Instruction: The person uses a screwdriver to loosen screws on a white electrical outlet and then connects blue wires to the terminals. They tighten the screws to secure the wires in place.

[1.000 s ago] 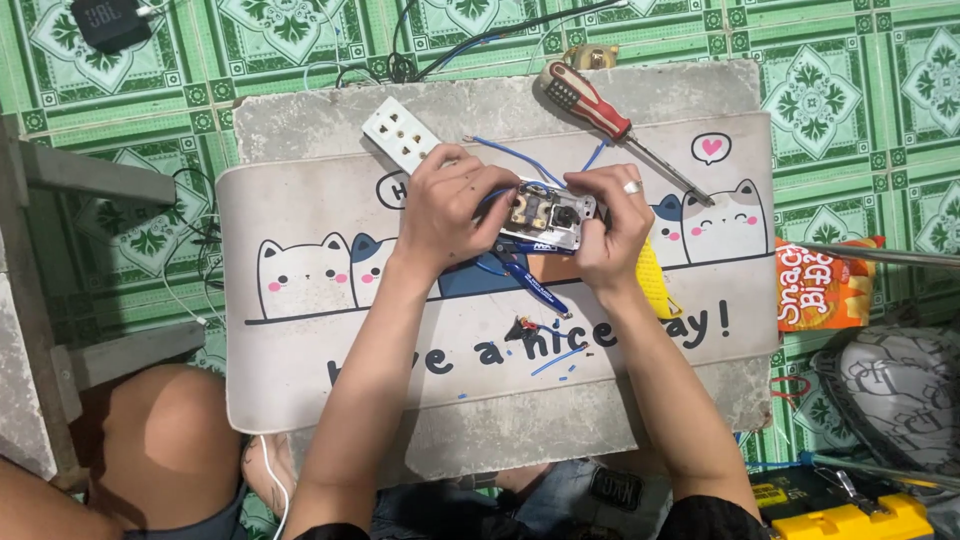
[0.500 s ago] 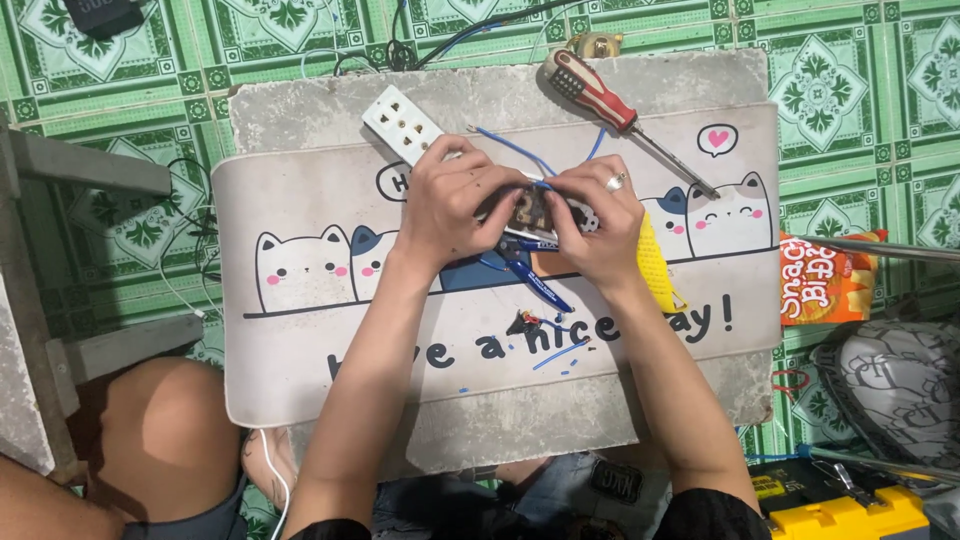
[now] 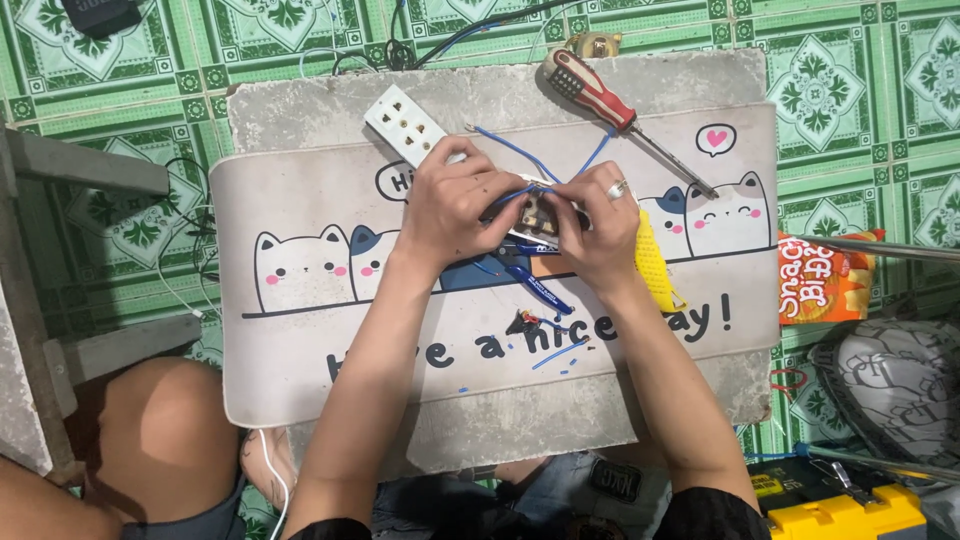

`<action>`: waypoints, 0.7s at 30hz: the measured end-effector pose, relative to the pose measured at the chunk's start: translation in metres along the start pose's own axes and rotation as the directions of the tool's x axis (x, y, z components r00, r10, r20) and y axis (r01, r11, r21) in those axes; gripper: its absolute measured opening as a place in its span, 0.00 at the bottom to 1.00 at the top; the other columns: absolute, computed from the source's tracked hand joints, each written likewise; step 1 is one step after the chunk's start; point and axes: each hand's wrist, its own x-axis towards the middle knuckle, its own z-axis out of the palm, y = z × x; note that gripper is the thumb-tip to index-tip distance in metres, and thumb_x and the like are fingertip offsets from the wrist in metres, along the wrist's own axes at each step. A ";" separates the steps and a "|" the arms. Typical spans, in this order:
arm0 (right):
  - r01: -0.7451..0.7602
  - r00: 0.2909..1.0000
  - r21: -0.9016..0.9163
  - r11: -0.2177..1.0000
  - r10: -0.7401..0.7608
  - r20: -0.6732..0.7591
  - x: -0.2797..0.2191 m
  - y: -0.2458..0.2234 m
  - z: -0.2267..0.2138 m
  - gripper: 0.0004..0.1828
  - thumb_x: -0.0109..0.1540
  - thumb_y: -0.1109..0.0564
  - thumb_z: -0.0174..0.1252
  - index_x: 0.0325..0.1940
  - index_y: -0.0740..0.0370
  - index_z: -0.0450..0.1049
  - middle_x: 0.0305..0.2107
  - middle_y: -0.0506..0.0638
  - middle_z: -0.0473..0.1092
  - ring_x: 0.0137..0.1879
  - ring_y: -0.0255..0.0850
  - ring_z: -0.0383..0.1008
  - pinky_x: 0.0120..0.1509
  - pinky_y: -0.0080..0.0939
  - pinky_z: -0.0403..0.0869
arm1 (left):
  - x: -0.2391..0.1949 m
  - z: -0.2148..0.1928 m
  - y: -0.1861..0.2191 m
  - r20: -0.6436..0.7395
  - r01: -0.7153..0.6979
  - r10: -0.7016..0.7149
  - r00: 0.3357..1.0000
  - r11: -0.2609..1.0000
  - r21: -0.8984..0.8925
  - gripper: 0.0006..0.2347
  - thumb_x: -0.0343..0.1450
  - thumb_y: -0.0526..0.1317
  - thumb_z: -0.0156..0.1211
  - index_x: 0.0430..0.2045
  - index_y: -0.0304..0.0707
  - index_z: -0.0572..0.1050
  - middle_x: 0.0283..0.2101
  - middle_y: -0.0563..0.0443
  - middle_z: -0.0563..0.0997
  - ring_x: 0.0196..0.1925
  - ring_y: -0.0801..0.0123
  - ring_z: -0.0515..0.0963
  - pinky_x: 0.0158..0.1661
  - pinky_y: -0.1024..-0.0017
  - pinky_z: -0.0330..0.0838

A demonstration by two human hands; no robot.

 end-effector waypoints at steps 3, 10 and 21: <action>-0.045 0.999 0.008 0.999 0.045 -0.020 0.003 -0.003 -0.003 0.04 0.63 0.68 0.66 0.37 0.65 0.77 0.26 0.51 0.68 0.35 0.45 0.71 0.37 0.42 0.75 | 0.000 0.000 0.000 -0.035 -0.003 0.004 0.999 1.000 0.006 0.03 0.68 0.44 0.65 0.29 0.51 0.82 0.20 0.58 0.84 0.26 0.77 0.83 0.50 0.73 0.71; -0.094 0.959 0.069 0.993 0.109 -0.263 0.007 -0.009 -0.006 0.04 0.64 0.66 0.65 0.39 0.65 0.76 0.27 0.49 0.68 0.32 0.41 0.73 0.32 0.36 0.75 | 0.000 -0.004 0.004 -0.007 0.016 -0.017 1.000 0.999 -0.045 0.27 0.64 0.63 0.66 0.54 0.52 0.75 0.46 0.58 0.85 0.40 0.70 0.85 0.52 0.67 0.72; 0.074 0.886 0.227 0.971 0.040 -0.462 0.001 0.002 0.003 0.08 0.61 0.73 0.64 0.40 0.70 0.72 0.29 0.54 0.69 0.36 0.45 0.76 0.35 0.38 0.77 | -0.008 0.003 0.001 -0.020 0.032 -0.035 0.999 0.993 -0.112 0.36 0.63 0.69 0.63 0.62 0.51 0.73 0.32 0.60 0.87 0.32 0.75 0.84 0.50 0.71 0.73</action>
